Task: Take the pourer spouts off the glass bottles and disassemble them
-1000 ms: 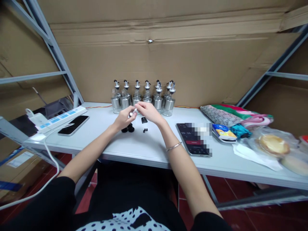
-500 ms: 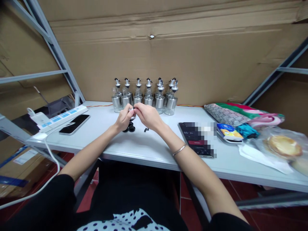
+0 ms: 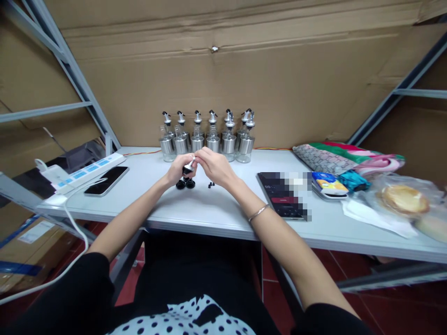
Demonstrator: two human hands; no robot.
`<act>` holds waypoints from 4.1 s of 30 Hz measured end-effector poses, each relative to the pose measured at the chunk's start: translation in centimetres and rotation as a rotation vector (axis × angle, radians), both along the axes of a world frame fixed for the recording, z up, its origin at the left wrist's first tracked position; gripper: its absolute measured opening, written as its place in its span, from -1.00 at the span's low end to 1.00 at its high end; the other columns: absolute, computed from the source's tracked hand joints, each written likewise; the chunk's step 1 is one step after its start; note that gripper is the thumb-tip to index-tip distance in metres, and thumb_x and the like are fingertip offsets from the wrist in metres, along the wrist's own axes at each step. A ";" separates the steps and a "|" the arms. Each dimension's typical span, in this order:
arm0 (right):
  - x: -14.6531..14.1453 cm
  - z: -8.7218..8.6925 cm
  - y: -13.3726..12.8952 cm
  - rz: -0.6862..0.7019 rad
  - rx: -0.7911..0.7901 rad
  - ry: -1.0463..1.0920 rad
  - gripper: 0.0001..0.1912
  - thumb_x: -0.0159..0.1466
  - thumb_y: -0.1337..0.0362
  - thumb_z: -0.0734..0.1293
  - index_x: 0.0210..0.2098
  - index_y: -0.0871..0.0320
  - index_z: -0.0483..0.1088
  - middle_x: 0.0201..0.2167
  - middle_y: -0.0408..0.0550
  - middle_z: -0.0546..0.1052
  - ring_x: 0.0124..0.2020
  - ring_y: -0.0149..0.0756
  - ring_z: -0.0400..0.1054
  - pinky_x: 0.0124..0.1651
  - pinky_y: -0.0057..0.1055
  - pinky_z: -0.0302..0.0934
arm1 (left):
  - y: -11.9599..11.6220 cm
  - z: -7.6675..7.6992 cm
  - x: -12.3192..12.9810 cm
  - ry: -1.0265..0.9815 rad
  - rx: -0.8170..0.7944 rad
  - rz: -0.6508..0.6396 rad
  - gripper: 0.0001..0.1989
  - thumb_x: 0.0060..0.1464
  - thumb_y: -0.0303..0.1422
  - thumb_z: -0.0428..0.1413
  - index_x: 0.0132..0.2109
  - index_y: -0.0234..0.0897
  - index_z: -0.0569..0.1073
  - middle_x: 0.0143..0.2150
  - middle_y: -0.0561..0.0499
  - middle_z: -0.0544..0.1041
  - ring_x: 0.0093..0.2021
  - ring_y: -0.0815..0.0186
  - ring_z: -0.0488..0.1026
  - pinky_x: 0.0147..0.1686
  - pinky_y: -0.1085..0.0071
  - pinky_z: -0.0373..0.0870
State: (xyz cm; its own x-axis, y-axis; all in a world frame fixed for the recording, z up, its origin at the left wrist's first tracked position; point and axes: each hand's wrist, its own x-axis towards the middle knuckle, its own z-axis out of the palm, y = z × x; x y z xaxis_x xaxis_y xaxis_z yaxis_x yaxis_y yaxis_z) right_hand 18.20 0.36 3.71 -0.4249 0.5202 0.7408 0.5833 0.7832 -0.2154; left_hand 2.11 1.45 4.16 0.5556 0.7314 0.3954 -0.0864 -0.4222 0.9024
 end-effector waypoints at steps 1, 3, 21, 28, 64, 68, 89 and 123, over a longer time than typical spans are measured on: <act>-0.1 0.0 0.0 0.002 0.003 0.006 -0.65 0.39 0.15 0.01 -0.30 0.14 0.33 -0.37 -0.04 0.39 -0.34 -0.34 0.29 -0.29 -0.46 0.13 | 0.0 -0.1 0.0 0.007 0.013 0.013 -0.71 0.04 -0.14 -0.09 -0.47 -0.27 0.19 -0.72 0.16 0.20 -0.73 0.50 0.08 -0.70 0.54 -0.04; -0.2 0.0 0.1 0.006 0.008 0.023 -0.62 0.39 0.13 -0.01 -0.35 0.14 0.31 -0.38 -0.03 0.39 -0.34 -0.33 0.29 -0.28 -0.45 0.12 | -0.1 -0.2 0.1 0.035 0.056 0.052 -0.70 0.05 -0.13 -0.09 -0.47 -0.27 0.19 -0.67 0.16 0.20 -0.69 0.50 0.11 -0.67 0.53 0.02; -0.8 0.5 0.1 -0.317 -0.306 -0.019 -0.67 0.29 0.24 0.04 -0.59 0.13 0.15 -0.65 -0.15 0.28 -0.57 -0.41 0.07 -0.44 -0.45 -0.11 | 1.2 -1.3 -0.4 0.640 0.756 0.404 -0.81 0.24 -0.31 -0.19 -0.28 -0.23 0.25 -0.45 0.05 0.47 -0.44 0.32 0.42 -0.42 0.48 0.17; -0.3 1.0 0.3 -0.299 -0.481 0.186 -0.53 0.31 0.08 0.05 -0.68 0.14 0.08 -0.70 -0.18 0.18 -0.58 -0.44 0.05 -0.44 -0.46 -0.07 | 1.4 -1.0 -0.9 0.607 0.809 0.462 -0.75 0.27 -0.27 -0.20 -0.30 -0.26 0.27 -0.46 0.04 0.44 -0.41 0.32 0.40 -0.36 0.46 0.19; 1.2 0.1 0.7 -0.284 -0.810 -0.519 -0.66 0.28 0.30 0.17 -0.58 0.22 0.38 -0.57 -0.02 0.50 -0.56 -0.39 0.28 -0.40 -0.47 0.12 | 1.4 -1.2 -1.1 0.500 0.685 0.476 -0.79 0.24 -0.29 -0.19 -0.28 -0.25 0.27 -0.54 0.13 0.33 -0.53 0.41 0.30 -0.48 0.52 0.10; 1.1 0.4 0.3 -0.285 -0.926 -0.453 -0.63 0.27 0.21 0.19 -0.63 0.18 0.30 -0.60 -0.03 0.49 -0.60 -0.39 0.31 -0.44 -0.45 0.15 | 1.4 -1.3 -1.1 0.493 0.686 0.467 -0.79 0.24 -0.29 -0.18 -0.28 -0.25 0.27 -0.54 0.12 0.33 -0.53 0.41 0.30 -0.48 0.52 0.10; 1.3 1.0 -0.1 -0.154 -1.106 -0.244 -0.91 0.14 0.39 0.34 -0.49 0.23 0.39 -0.60 -0.13 0.45 -0.57 -0.46 0.34 -0.45 -0.52 0.29 | 1.4 -1.2 -1.1 0.499 0.695 0.474 -0.79 0.23 -0.29 -0.18 -0.29 -0.25 0.27 -0.54 0.13 0.35 -0.54 0.42 0.31 -0.47 0.52 0.13; 2.4 0.9 0.4 -0.120 -1.050 -0.253 -0.92 0.08 0.42 0.34 -0.53 0.20 0.46 -0.65 -0.18 0.44 -0.57 -0.46 0.30 -0.43 -0.50 0.20 | 1.4 -1.2 -1.1 0.515 0.697 0.474 -0.80 0.23 -0.30 -0.16 -0.30 -0.25 0.28 -0.55 0.13 0.37 -0.54 0.42 0.33 -0.47 0.52 0.14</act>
State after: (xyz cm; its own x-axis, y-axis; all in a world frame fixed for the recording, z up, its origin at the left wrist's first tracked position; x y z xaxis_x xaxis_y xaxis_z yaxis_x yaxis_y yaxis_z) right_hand 20.57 0.75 4.56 -0.4064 0.8916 -0.1997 0.7656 0.2130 -0.6070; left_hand 0.99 2.81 2.99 0.4901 0.6178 0.6149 0.5624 -0.7631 0.3184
